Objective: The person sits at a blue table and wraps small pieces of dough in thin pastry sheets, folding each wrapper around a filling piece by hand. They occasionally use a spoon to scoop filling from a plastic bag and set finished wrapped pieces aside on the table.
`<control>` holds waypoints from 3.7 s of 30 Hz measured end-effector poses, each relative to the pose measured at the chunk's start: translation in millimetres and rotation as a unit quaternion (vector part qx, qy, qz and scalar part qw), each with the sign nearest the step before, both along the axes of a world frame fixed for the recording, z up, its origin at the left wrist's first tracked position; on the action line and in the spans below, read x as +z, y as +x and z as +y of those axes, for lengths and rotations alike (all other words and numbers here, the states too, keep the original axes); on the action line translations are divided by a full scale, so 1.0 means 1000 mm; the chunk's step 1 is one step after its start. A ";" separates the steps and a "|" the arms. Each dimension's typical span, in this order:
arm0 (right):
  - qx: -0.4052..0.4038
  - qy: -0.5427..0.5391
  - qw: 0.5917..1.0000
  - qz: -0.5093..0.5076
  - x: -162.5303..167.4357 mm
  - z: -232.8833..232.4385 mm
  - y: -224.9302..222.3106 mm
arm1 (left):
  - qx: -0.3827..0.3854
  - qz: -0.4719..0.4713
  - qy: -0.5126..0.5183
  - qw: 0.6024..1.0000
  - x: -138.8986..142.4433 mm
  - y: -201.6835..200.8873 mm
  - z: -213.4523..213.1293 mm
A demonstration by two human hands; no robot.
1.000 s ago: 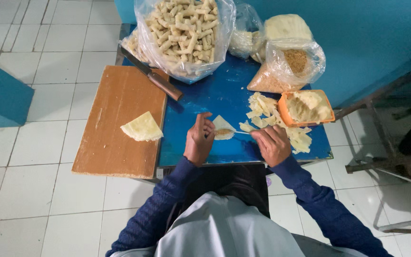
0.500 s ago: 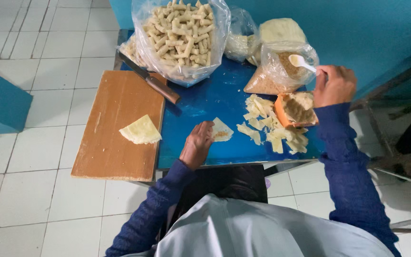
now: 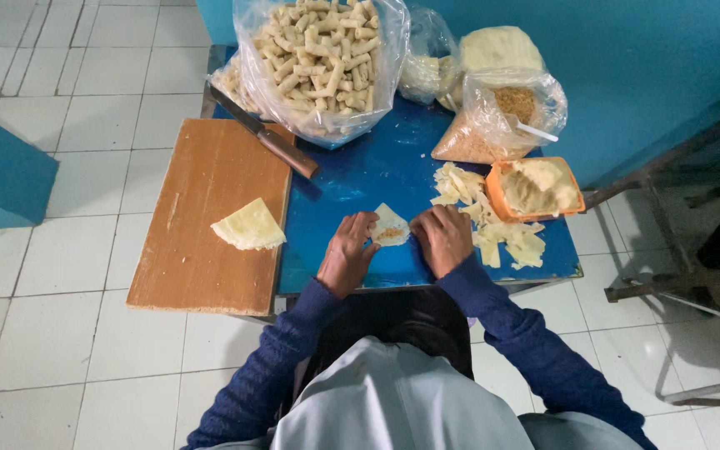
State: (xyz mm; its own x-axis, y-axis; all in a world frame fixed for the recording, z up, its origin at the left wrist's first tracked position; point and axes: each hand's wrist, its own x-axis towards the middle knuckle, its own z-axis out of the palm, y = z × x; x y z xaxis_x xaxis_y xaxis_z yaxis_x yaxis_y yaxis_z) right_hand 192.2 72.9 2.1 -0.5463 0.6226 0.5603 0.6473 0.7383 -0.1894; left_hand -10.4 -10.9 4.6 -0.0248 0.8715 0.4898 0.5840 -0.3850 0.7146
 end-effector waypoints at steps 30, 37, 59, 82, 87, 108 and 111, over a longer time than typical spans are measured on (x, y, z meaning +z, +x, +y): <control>0.123 -0.145 0.973 0.128 0.012 -0.010 -0.006 | 0.007 0.105 0.012 0.994 0.008 0.006 0.005; 0.115 -0.022 0.993 0.020 0.003 -0.007 0.000 | -0.005 0.085 0.019 0.996 -0.002 0.002 0.007; 0.075 -0.031 0.996 0.042 -0.015 0.018 -0.032 | 0.034 0.069 0.055 0.995 -0.007 -0.001 0.035; 0.148 -0.024 0.989 0.012 -0.005 0.017 -0.021 | -0.032 0.012 -0.003 0.999 0.014 -0.004 0.023; 0.120 -0.040 0.992 0.028 -0.004 0.019 -0.026 | -0.028 0.013 0.001 1.000 0.009 -0.008 0.027; -0.014 0.100 0.989 -0.107 -0.013 -0.008 -0.029 | 0.052 0.088 0.007 0.995 0.005 0.000 0.031; -0.037 0.095 0.985 -0.138 -0.015 -0.002 -0.034 | 0.082 0.079 0.017 0.993 0.015 0.002 0.017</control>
State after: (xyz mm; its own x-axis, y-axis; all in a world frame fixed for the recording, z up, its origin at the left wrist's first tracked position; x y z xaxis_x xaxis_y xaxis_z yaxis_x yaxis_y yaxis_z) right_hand 157.8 70.6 -12.6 -0.6516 0.5643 0.5070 0.7081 0.6922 0.1396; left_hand -8.1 6.4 19.7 -0.0853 0.8451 0.5278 0.7441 -0.2982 0.5978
